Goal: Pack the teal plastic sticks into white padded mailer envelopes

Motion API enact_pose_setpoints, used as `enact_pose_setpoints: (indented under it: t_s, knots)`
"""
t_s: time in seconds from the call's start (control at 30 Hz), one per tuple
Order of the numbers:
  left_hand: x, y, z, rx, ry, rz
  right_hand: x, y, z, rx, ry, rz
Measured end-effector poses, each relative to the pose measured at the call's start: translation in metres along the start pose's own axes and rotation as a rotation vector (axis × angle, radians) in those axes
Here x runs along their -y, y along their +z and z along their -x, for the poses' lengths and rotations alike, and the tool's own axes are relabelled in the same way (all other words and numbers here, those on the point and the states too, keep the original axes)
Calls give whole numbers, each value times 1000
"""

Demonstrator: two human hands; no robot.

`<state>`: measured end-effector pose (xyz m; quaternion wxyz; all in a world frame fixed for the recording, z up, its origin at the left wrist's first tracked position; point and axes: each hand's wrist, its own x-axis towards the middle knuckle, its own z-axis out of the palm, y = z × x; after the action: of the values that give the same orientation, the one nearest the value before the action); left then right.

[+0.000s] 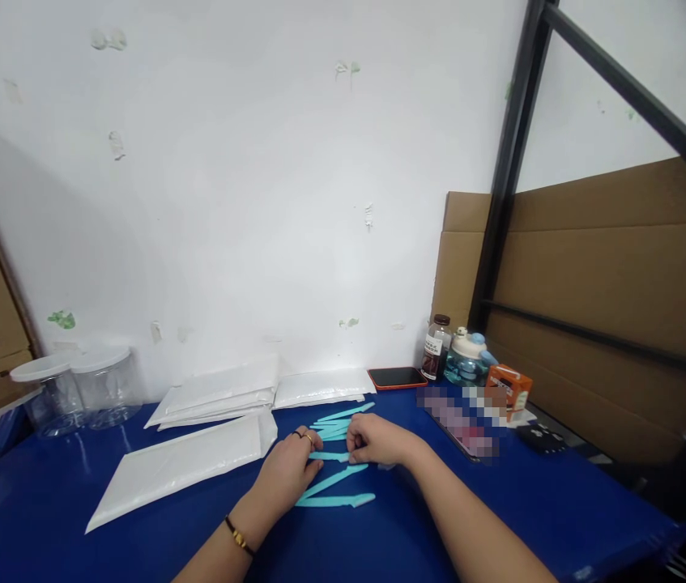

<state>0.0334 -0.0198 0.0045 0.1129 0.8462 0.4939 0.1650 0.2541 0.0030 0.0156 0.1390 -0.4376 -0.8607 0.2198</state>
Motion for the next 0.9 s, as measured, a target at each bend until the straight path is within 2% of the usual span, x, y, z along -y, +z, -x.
enact_pose_setpoints:
  t_s: [0.1, 0.23, 0.4, 0.47, 0.57, 0.63, 0.77, 0.9]
  knots:
    - [-3, -2, 0, -5, 12, -14, 0, 1, -1, 53, 45, -42]
    - [-6, -7, -1, 87, -12, 21, -6, -10, 7, 119, 90, -107]
    - [1, -18, 4, 190, -26, 102, -25, -32, 25, 112, 182, -217]
    - [2, -21, 6, 218, -24, 151, -32, -35, 26, 28, 183, -220]
    - [3, -22, 8, 166, -12, 146, -37, -30, 21, -193, 172, -102]
    - [2, -21, 7, 125, 3, 123, -37, -25, 16, -254, 186, -5]
    - [1, -17, 5, 25, 35, 107, -35, -19, 13, -159, 208, 46]
    - [-3, -15, 3, -31, 102, 43, -30, -18, 14, -75, 120, 23]
